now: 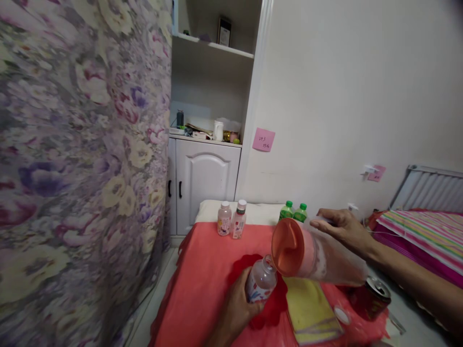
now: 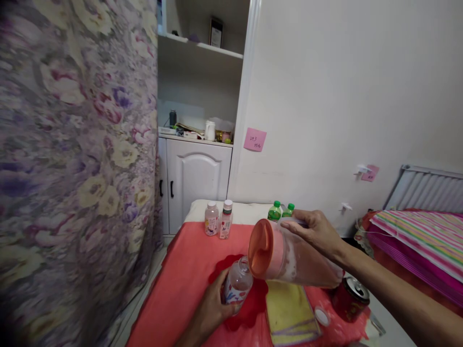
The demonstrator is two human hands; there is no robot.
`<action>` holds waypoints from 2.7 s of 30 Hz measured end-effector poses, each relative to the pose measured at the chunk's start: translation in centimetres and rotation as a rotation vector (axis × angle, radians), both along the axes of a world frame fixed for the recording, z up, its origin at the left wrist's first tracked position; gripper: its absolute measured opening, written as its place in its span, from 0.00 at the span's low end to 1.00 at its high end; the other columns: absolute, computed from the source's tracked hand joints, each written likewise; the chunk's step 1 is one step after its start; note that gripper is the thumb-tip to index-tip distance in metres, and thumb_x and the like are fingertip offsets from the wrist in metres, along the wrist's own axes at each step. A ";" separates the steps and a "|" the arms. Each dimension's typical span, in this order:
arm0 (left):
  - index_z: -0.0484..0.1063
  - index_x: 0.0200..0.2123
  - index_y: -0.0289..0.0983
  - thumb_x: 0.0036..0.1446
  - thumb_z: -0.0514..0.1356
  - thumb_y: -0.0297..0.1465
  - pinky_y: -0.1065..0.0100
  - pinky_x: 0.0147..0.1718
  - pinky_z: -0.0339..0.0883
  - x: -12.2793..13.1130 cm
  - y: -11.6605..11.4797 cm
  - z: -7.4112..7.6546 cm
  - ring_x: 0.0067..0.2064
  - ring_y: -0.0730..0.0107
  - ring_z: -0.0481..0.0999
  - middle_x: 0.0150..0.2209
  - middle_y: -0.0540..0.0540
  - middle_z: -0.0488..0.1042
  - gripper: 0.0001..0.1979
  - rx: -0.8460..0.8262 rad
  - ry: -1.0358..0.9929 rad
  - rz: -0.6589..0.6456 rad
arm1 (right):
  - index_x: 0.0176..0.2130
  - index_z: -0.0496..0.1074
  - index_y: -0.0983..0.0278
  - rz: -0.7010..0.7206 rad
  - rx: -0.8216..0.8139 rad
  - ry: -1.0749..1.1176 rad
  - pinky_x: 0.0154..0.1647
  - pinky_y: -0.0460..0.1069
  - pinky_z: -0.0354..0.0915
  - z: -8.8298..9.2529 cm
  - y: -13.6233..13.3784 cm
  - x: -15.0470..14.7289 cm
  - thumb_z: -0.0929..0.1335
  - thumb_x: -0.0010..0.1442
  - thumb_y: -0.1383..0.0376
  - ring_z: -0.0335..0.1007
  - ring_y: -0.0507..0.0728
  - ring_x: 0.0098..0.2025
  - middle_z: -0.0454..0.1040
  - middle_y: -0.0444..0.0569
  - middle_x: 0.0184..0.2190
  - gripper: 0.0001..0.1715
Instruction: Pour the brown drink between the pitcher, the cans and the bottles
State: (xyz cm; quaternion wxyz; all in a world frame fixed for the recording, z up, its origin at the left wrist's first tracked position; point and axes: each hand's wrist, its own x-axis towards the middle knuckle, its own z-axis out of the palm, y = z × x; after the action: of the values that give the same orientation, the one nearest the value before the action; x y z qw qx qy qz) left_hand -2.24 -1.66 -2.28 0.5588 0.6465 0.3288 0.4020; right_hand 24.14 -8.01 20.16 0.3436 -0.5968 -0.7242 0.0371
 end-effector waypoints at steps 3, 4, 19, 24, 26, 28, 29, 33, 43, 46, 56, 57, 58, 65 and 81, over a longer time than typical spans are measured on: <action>0.66 0.58 0.38 0.37 0.64 0.18 0.59 0.51 0.70 0.1 -0.2 0.5 0.54 0.51 0.75 0.56 0.41 0.75 0.40 0.010 0.014 0.011 | 0.20 0.60 0.62 -0.002 0.009 -0.009 0.23 0.46 0.48 0.2 0.0 -0.1 0.65 0.59 0.45 0.50 0.50 0.23 0.53 0.38 0.18 0.28; 0.66 0.57 0.38 0.37 0.64 0.18 0.60 0.51 0.70 0.1 -0.4 0.7 0.53 0.52 0.76 0.55 0.41 0.76 0.39 0.009 0.014 0.013 | 0.20 0.61 0.62 -0.004 0.013 -0.011 0.23 0.46 0.48 0.3 0.0 -0.2 0.65 0.59 0.45 0.50 0.50 0.23 0.53 0.38 0.18 0.28; 0.69 0.55 0.38 0.35 0.64 0.17 0.64 0.50 0.70 0.0 -0.6 1.3 0.52 0.54 0.76 0.52 0.45 0.77 0.38 0.013 -0.009 0.021 | 0.21 0.64 0.62 -0.026 0.025 -0.019 0.22 0.46 0.50 1.4 -0.3 -0.1 0.66 0.59 0.47 0.52 0.50 0.23 0.56 0.38 0.17 0.26; 0.68 0.55 0.38 0.37 0.64 0.18 0.63 0.50 0.70 0.0 -0.7 1.5 0.53 0.54 0.76 0.53 0.43 0.77 0.37 0.017 -0.009 0.010 | 0.21 0.62 0.61 -0.041 0.032 -0.034 0.22 0.46 0.49 1.7 -0.3 0.5 0.66 0.60 0.46 0.52 0.50 0.23 0.55 0.39 0.18 0.27; 0.68 0.55 0.38 0.37 0.64 0.18 0.63 0.50 0.70 0.0 -0.7 1.5 0.53 0.54 0.76 0.53 0.42 0.77 0.37 0.029 0.002 0.012 | 0.21 0.62 0.61 -0.046 0.034 -0.041 0.23 0.47 0.49 1.7 -0.4 0.7 0.66 0.60 0.45 0.52 0.50 0.23 0.54 0.39 0.18 0.28; 0.67 0.56 0.37 0.37 0.64 0.18 0.62 0.50 0.70 0.0 -0.7 1.5 0.53 0.54 0.76 0.53 0.41 0.77 0.37 0.033 0.024 0.016 | 0.21 0.62 0.61 -0.051 0.030 -0.044 0.23 0.47 0.49 1.8 -0.4 0.8 0.65 0.60 0.45 0.52 0.51 0.23 0.54 0.39 0.18 0.28; 0.67 0.56 0.37 0.38 0.64 0.19 0.62 0.51 0.70 0.0 -0.7 1.4 0.53 0.54 0.76 0.54 0.41 0.77 0.37 0.033 0.030 0.021 | 0.21 0.62 0.61 -0.053 0.026 -0.045 0.23 0.47 0.49 1.9 -0.4 0.8 0.65 0.60 0.44 0.52 0.51 0.23 0.54 0.39 0.18 0.28; 0.67 0.57 0.36 0.38 0.64 0.19 0.61 0.52 0.69 0.0 -0.7 1.2 0.54 0.53 0.75 0.55 0.40 0.75 0.38 0.033 0.009 0.018 | 0.22 0.63 0.61 -0.045 0.022 -0.051 0.24 0.47 0.49 1.9 -0.3 0.7 0.65 0.60 0.44 0.52 0.51 0.23 0.54 0.39 0.19 0.28; 0.67 0.57 0.36 0.37 0.64 0.18 0.60 0.52 0.69 0.1 -0.4 0.7 0.55 0.52 0.74 0.55 0.41 0.76 0.38 0.014 -0.013 0.005 | 0.22 0.65 0.61 -0.064 0.021 -0.074 0.24 0.47 0.49 2.0 -0.3 0.6 0.65 0.61 0.45 0.53 0.51 0.23 0.55 0.39 0.18 0.27; 0.67 0.56 0.36 0.38 0.64 0.17 0.61 0.51 0.70 0.0 -0.4 0.8 0.53 0.53 0.76 0.54 0.41 0.76 0.38 0.027 -0.015 -0.006 | 0.22 0.65 0.62 -0.060 0.019 -0.093 0.24 0.47 0.50 2.2 -0.3 0.5 0.64 0.61 0.45 0.53 0.51 0.24 0.55 0.39 0.18 0.27; 0.70 0.56 0.40 0.38 0.67 0.21 0.59 0.51 0.70 -0.1 0.0 0.0 0.52 0.51 0.75 0.53 0.43 0.77 0.38 0.033 -0.027 0.015 | 0.22 0.65 0.62 -0.066 -0.003 -0.088 0.24 0.47 0.51 2.4 -0.4 0.1 0.64 0.60 0.44 0.54 0.51 0.24 0.56 0.39 0.19 0.27; 0.70 0.57 0.40 0.38 0.67 0.21 0.59 0.51 0.70 -0.1 0.0 0.0 0.53 0.51 0.75 0.53 0.43 0.77 0.38 0.034 -0.022 0.018 | 0.22 0.65 0.62 -0.066 0.000 -0.087 0.24 0.47 0.51 2.4 -0.3 0.1 0.64 0.60 0.44 0.54 0.51 0.24 0.56 0.39 0.19 0.27; 0.70 0.57 0.40 0.37 0.67 0.21 0.59 0.51 0.69 -0.1 -0.1 0.1 0.53 0.51 0.75 0.54 0.43 0.77 0.38 0.036 -0.016 0.022 | 0.22 0.66 0.62 -0.066 0.000 -0.088 0.24 0.47 0.50 2.4 -0.3 0.2 0.64 0.60 0.45 0.54 0.51 0.24 0.56 0.39 0.18 0.27; 0.70 0.57 0.39 0.37 0.66 0.21 0.58 0.53 0.69 -0.1 -0.2 0.2 0.55 0.49 0.74 0.54 0.42 0.76 0.38 0.037 0.000 0.040 | 0.22 0.64 0.62 -0.064 -0.003 -0.097 0.24 0.47 0.50 2.3 -0.4 0.3 0.64 0.61 0.45 0.53 0.51 0.24 0.54 0.39 0.19 0.28; 0.70 0.56 0.40 0.38 0.65 0.19 0.59 0.52 0.69 -0.2 0.0 0.2 0.53 0.52 0.75 0.53 0.43 0.77 0.38 0.041 -0.006 0.013 | 0.22 0.64 0.62 -0.047 -0.010 -0.082 0.24 0.46 0.50 2.1 -0.2 0.0 0.64 0.61 0.45 0.53 0.50 0.23 0.55 0.38 0.19 0.28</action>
State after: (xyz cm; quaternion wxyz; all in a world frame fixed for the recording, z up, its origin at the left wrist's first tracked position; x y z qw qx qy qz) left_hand -2.41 -1.70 -2.12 0.5439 0.6543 0.3232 0.4142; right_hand 24.19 -8.25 22.25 0.3113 -0.6165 -0.7232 0.0081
